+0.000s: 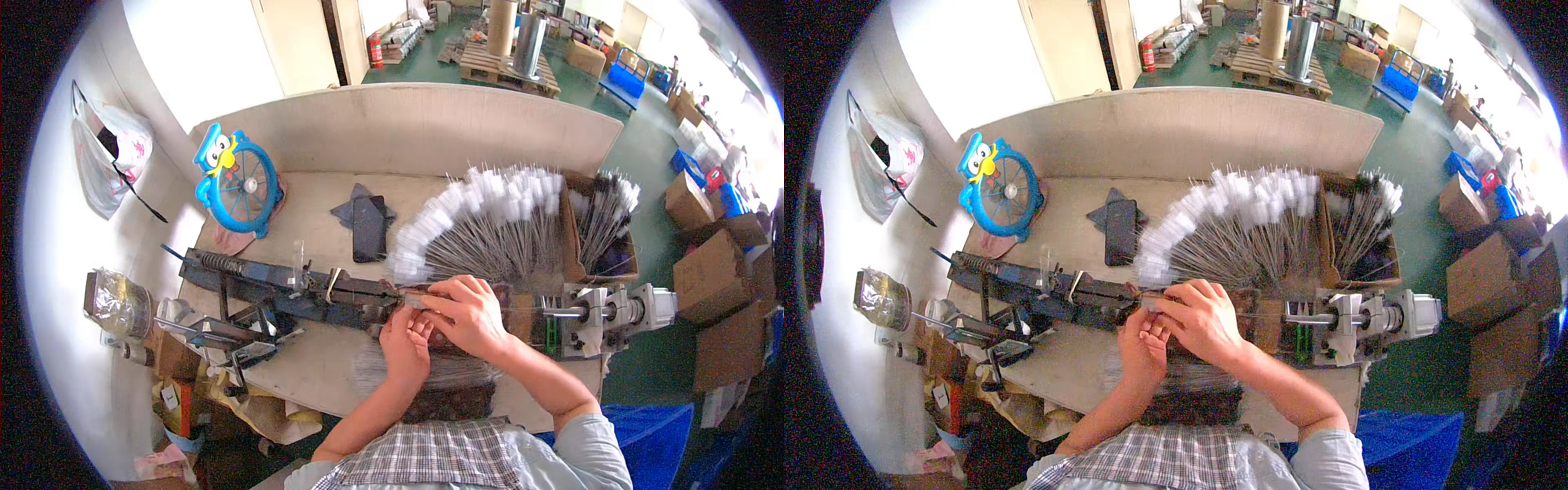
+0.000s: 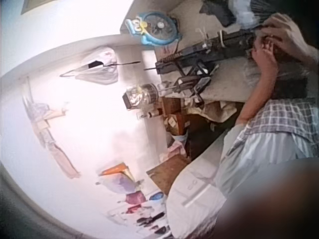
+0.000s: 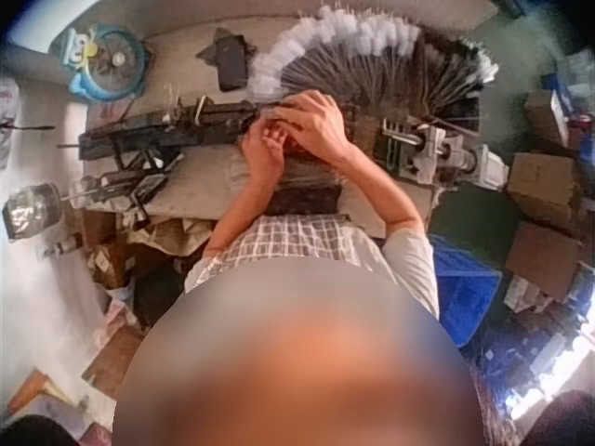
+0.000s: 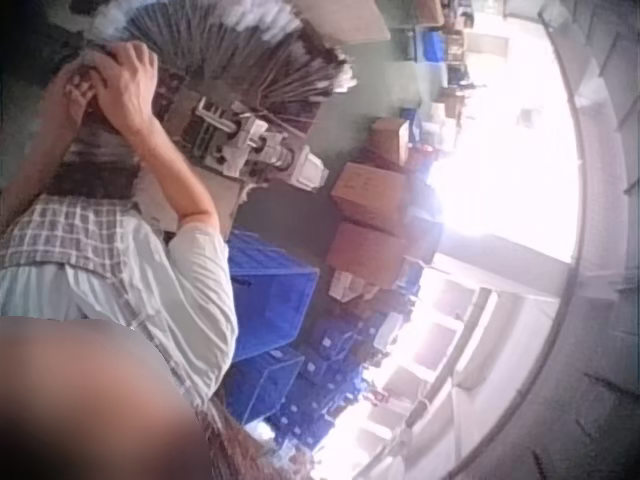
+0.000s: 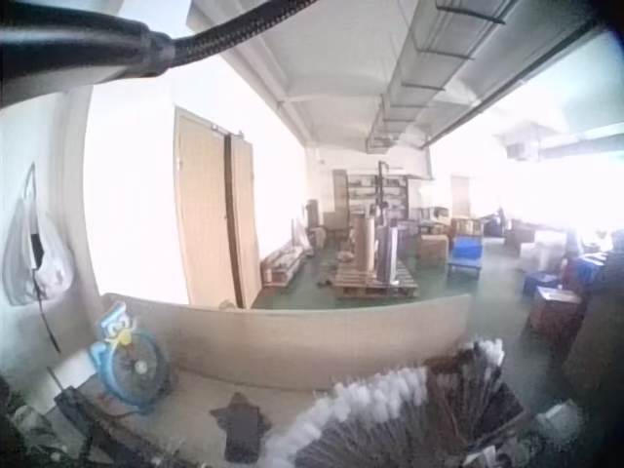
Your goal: Assembling small white brushes by attaching them to a central rod using a machine.
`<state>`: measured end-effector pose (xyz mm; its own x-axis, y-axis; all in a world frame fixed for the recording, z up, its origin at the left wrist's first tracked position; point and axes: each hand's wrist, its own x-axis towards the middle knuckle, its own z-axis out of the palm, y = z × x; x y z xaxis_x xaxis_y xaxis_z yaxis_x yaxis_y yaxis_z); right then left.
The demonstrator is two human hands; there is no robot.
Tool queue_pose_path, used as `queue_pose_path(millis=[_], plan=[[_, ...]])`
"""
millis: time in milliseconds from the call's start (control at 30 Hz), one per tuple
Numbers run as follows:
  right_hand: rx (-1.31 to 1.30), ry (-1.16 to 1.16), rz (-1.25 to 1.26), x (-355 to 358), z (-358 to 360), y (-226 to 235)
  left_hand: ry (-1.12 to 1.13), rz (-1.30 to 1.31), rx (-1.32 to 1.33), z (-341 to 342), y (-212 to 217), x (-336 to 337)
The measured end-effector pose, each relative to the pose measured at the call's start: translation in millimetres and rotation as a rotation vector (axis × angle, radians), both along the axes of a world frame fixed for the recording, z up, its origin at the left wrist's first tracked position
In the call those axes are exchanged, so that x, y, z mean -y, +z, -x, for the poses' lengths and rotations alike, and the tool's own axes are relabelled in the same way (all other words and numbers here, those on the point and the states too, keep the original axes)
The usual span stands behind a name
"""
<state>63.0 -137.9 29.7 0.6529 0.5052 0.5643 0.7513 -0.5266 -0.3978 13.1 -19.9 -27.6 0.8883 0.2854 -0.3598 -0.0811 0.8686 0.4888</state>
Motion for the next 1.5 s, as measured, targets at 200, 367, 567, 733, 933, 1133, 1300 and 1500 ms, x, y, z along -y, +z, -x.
queue_pose_path(millis=[200,367,567,733,933,1133,1300,1500], plan=[[-0.006,0.015,-0.006,-1,-1,-2,-0.014,0.014,-0.033,-1,9,2],[-0.021,-0.087,-0.043,-15,4,-7,-0.002,0.007,-0.019,3,12,3],[0.073,-0.099,-0.050,-7,5,-3,-0.014,-0.035,-0.032,1,10,3],[0.104,-0.086,-0.016,-3,3,-7,-0.015,-0.104,-0.024,1,10,4],[0.076,-0.070,-0.040,0,2,-4,-0.029,-0.093,-0.021,-2,5,3],[0.022,-0.127,0.091,17,6,1,-0.045,-0.018,-0.031,-1,18,0],[0.040,-0.101,0.095,21,13,-7,-0.109,-0.096,-0.053,7,20,-5],[0.006,-0.117,0.088,34,11,-5,-0.231,-0.288,-0.005,11,22,-2]])
